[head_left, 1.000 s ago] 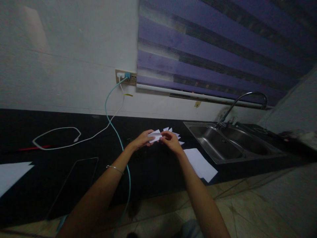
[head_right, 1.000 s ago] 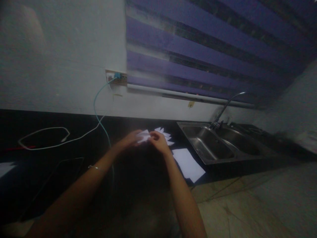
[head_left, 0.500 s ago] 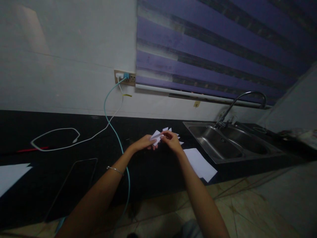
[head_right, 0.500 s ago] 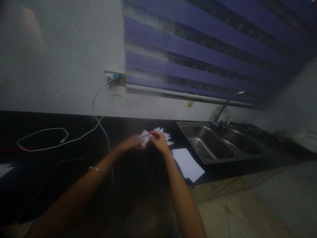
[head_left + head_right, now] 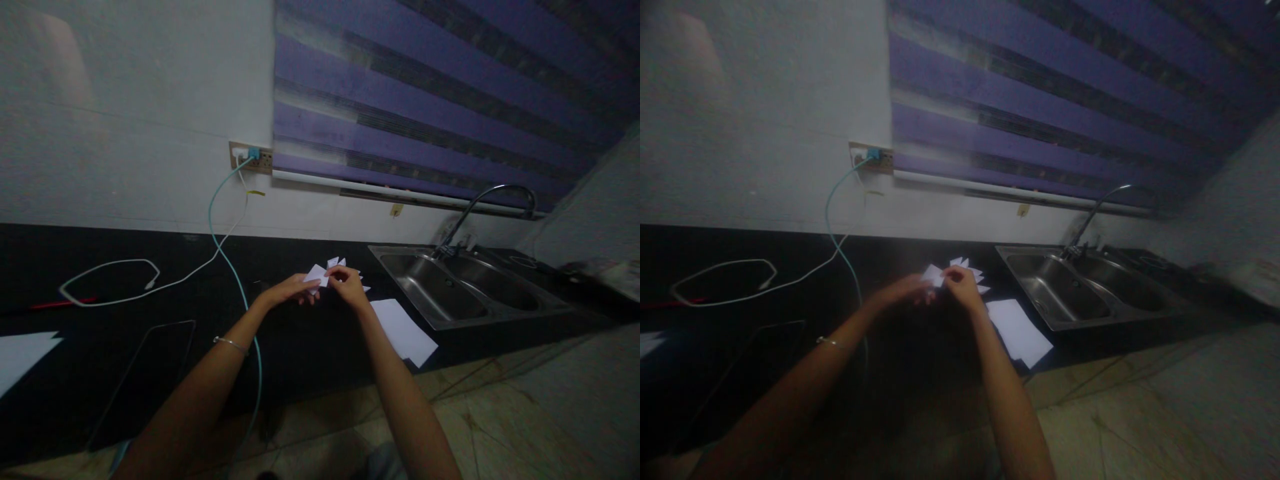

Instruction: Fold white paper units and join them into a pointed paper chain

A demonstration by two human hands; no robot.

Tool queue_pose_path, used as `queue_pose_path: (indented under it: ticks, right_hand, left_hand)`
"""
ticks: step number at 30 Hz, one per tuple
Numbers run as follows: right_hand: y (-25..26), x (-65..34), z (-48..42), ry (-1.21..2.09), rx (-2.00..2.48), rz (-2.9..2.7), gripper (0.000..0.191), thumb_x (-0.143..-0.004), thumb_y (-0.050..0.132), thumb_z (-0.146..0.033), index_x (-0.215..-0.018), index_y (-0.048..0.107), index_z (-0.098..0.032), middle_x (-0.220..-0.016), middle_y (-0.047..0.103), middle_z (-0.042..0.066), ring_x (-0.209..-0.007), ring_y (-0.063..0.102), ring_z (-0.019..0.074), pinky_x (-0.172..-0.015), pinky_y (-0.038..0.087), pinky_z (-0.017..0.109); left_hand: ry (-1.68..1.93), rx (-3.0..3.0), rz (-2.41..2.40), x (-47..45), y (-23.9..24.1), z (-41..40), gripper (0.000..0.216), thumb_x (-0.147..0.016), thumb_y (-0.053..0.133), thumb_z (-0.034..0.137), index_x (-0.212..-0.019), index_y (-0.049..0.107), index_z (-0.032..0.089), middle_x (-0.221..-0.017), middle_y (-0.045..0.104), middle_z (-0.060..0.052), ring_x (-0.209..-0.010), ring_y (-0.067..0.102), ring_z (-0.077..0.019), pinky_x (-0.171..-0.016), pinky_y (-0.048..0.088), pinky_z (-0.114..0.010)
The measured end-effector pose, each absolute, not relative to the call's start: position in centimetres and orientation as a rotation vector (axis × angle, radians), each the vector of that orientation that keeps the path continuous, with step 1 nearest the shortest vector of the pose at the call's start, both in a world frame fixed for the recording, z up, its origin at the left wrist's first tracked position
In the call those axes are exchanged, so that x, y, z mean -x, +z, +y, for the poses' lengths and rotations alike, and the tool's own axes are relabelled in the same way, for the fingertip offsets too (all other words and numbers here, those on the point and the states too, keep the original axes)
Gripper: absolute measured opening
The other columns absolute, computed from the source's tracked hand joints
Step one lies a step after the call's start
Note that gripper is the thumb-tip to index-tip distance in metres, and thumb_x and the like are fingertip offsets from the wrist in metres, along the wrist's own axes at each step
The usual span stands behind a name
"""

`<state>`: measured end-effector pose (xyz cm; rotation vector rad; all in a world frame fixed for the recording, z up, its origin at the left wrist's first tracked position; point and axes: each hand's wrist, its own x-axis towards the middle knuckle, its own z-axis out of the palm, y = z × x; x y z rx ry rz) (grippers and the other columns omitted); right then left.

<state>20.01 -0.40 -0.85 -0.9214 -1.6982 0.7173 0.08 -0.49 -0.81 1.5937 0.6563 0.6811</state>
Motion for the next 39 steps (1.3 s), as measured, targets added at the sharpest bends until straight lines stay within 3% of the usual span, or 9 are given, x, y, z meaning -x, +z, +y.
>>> queue_pose_path:
  ticks: [5,9,17,22,25,28,32,35,39]
  right_hand:
    - [-0.3,-19.7,-1.2,0.827,0.862,-1.724,0.016,-0.075,0.057,-0.023,-0.085,0.069,-0.019,-0.079,0.064,0.002,-0.07,0.058,0.0155,-0.065,0.046,0.028]
    - [0.5,-19.5,-1.8,0.881,0.845,-1.658,0.02,-0.078,0.059,-0.033,-0.092,0.066,-0.021,-0.087,0.063,0.003,-0.075,0.058,0.0161,-0.064,0.047,0.027]
    - [0.2,-18.9,-1.6,0.641,0.977,-1.604,0.022,-0.077,0.062,-0.04,-0.072,0.061,-0.018,-0.068,0.057,0.001,-0.065,0.053,0.0154,-0.06,0.043,0.026]
    - [-0.4,-18.5,-1.4,0.692,0.981,-1.643,0.025,-0.079,0.058,-0.042,-0.073,0.062,-0.018,-0.063,0.055,0.0,-0.06,0.051,0.015,-0.056,0.04,0.025]
    - [-0.3,-18.8,-1.4,0.646,0.987,-1.698,0.023,-0.081,0.056,-0.04,-0.074,0.061,-0.019,-0.064,0.054,0.0,-0.061,0.05,0.015,-0.056,0.039,0.025]
    - [0.0,-19.0,-1.8,0.534,0.976,-1.814,0.019,-0.083,0.053,-0.034,-0.073,0.059,-0.019,-0.068,0.054,0.0,-0.065,0.05,0.0155,-0.06,0.039,0.026]
    - [0.3,-18.8,-2.3,0.393,0.957,-1.951,0.017,-0.084,0.051,-0.031,-0.076,0.06,-0.019,-0.074,0.056,0.002,-0.071,0.05,0.0168,-0.066,0.04,0.027]
    - [0.5,-18.4,-2.6,0.356,0.965,-1.927,0.016,-0.085,0.051,-0.032,-0.082,0.061,-0.019,-0.078,0.058,0.003,-0.073,0.051,0.0175,-0.068,0.04,0.028]
    - [0.7,-18.2,-2.8,0.328,0.945,-1.836,0.015,-0.084,0.053,-0.031,-0.089,0.062,-0.02,-0.085,0.06,0.005,-0.078,0.053,0.0191,-0.071,0.041,0.03]
  left_hand:
    - [0.731,-1.689,0.698,-0.2,-0.7,-0.5,0.041,-0.08,0.059,0.049,-0.089,0.062,0.009,-0.069,0.066,-0.007,-0.057,0.063,-0.0136,-0.046,0.04,-0.02]
    - [0.793,-1.673,0.679,-0.1,-0.4,-0.7,0.044,-0.082,0.056,0.051,-0.09,0.062,0.009,-0.071,0.067,-0.009,-0.056,0.063,-0.0137,-0.047,0.041,-0.02]
    - [0.943,-1.567,0.75,-1.1,-1.5,0.1,0.04,-0.079,0.063,0.046,-0.095,0.06,0.01,-0.073,0.065,-0.008,-0.057,0.06,-0.0121,-0.046,0.043,-0.019]
    - [0.879,-1.542,0.719,-1.6,-2.0,0.4,0.045,-0.076,0.066,0.044,-0.108,0.06,0.012,-0.094,0.065,-0.01,-0.081,0.062,-0.0182,-0.057,0.049,-0.023]
    - [0.893,-1.519,0.715,-1.1,-1.8,0.4,0.046,-0.082,0.057,0.048,-0.115,0.06,0.016,-0.114,0.058,-0.012,-0.104,0.054,-0.0238,-0.066,0.05,-0.026]
    - [0.971,-1.571,0.727,-0.6,-1.5,0.5,0.044,-0.086,0.051,0.047,-0.12,0.058,0.02,-0.125,0.051,-0.011,-0.115,0.047,-0.0232,-0.078,0.048,-0.027]
    - [1.143,-1.847,0.874,-0.5,-1.3,0.1,0.035,-0.084,0.056,0.041,-0.11,0.063,0.02,-0.111,0.055,-0.006,-0.108,0.047,-0.0193,-0.095,0.037,-0.03]
    - [1.118,-1.922,0.936,-0.9,-0.9,-0.5,0.032,-0.085,0.053,0.044,-0.096,0.065,0.016,-0.095,0.058,-0.005,-0.093,0.052,-0.019,-0.089,0.04,-0.031]
    - [1.004,-1.876,0.731,-1.5,-0.2,-1.0,0.035,-0.088,0.049,0.041,-0.105,0.063,0.014,-0.097,0.064,-0.007,-0.089,0.056,-0.0199,-0.084,0.042,-0.032]
